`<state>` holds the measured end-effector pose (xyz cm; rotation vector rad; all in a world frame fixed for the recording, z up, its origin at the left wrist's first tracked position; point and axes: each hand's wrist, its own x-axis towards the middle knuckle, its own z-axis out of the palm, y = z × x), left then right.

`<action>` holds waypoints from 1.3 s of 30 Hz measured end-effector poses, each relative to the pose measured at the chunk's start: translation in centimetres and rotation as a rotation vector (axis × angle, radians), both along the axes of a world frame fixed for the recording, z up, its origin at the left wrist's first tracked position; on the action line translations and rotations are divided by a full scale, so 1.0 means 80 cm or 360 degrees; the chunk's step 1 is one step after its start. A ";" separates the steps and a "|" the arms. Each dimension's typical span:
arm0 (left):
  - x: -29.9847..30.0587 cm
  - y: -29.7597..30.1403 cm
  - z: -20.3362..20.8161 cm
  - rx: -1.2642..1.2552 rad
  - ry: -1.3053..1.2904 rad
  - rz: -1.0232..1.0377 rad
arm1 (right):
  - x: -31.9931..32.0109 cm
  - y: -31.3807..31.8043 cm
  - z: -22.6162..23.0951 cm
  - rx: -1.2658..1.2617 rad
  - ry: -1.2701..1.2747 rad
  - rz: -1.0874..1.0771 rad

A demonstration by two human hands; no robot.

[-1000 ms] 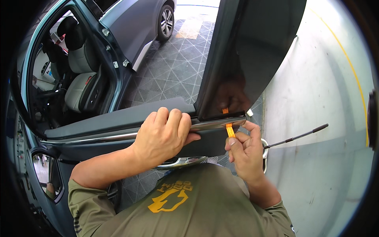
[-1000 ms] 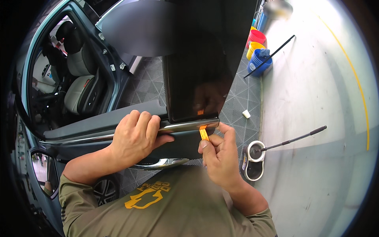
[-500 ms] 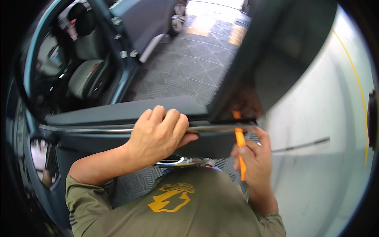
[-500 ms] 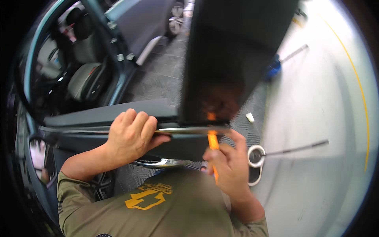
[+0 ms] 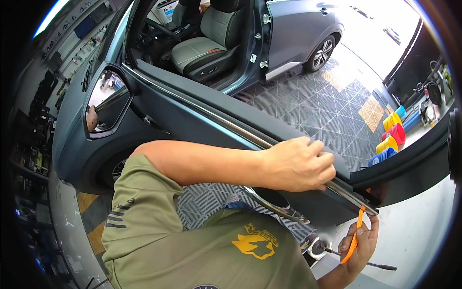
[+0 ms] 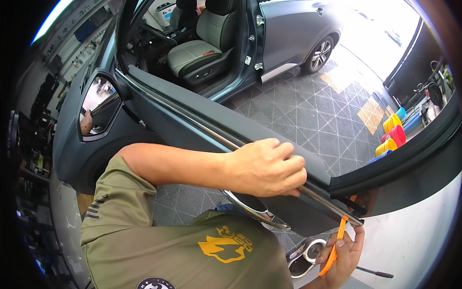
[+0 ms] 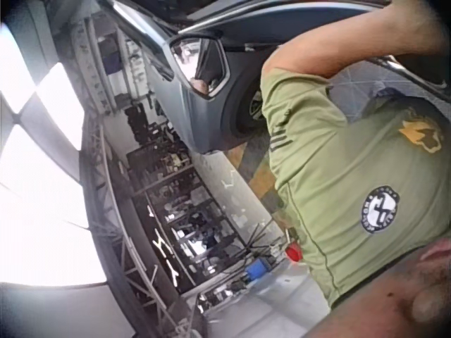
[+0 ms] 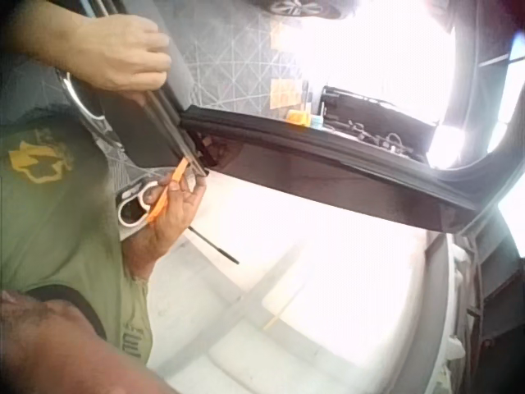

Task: The person installs a new rubber weather stripping along the top edge of a car door frame. They use a yellow plastic pry tool to remove the old stripping and then press the new piece into place along the door's perimeter.

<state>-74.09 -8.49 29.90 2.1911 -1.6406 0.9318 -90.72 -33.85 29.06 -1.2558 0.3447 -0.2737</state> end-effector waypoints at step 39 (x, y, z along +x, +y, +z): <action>0.039 0.198 -0.015 -0.0153 -0.0125 0.0528 | 0.104 0.088 0.125 -0.3498 -0.0565 0.0992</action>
